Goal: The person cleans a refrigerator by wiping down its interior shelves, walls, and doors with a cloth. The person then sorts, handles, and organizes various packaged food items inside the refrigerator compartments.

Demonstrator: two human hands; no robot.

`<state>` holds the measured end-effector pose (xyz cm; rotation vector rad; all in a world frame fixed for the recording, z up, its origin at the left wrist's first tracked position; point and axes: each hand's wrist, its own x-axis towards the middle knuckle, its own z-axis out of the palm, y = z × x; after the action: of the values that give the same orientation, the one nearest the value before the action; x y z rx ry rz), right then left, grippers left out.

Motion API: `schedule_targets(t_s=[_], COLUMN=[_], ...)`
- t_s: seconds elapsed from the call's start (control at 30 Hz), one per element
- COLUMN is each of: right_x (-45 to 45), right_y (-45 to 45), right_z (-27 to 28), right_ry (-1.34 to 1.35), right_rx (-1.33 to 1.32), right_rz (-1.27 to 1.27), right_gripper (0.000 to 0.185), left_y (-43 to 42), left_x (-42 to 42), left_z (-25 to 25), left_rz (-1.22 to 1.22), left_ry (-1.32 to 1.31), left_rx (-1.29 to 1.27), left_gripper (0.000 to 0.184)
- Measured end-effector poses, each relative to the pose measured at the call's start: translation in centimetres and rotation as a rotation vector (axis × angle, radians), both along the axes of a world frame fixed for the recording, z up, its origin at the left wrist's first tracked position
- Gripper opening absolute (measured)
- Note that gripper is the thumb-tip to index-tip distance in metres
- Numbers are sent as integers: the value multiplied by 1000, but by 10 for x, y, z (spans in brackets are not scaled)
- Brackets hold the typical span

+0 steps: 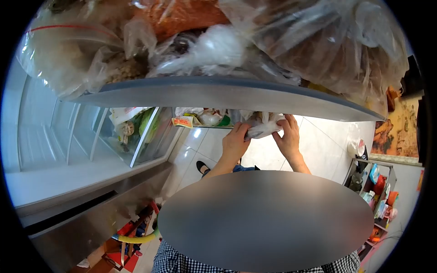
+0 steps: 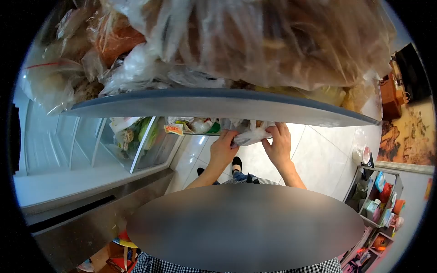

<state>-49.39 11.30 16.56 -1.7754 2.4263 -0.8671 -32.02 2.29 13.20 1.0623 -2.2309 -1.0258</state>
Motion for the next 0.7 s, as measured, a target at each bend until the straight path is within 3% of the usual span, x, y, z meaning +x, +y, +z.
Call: schedule_targets(t_s=[0.1,0.2,0.3,0.4,0.43,0.53,0.63,0.7], right_x=[-1,-7,-7,-10,-13,-21,-18,-17], right_y=[-3,-3,-15,-34,-38,-36,-32,-29], right_z=[4,-2,17,19,17,2,-1,-1], right_ry=[67,-149,-173,-338,-336,-567,-264,-282], right_rx=[-17,62,75,-24,-100,8,-156,-161], right_rz=[33,23,-40,-58,-7,-24,7,-37], right_gripper=[32,31,32,32,31,41,45,47], left_y=[-2,-10,-30,-54,-55,-67,-76,-79], left_x=[3,3,-3,-7,-10,-9,-16,-21], left_z=[-6,-8,-6,13,30,27,15,34], left_rz=[16,111,176,177,234,191,192,166], left_ry=[52,135,172,215,334,323,401,408], left_rx=[-43,81,178,310,560,560,562,606], left_gripper=[24,23,19,13,7,7,6,8])
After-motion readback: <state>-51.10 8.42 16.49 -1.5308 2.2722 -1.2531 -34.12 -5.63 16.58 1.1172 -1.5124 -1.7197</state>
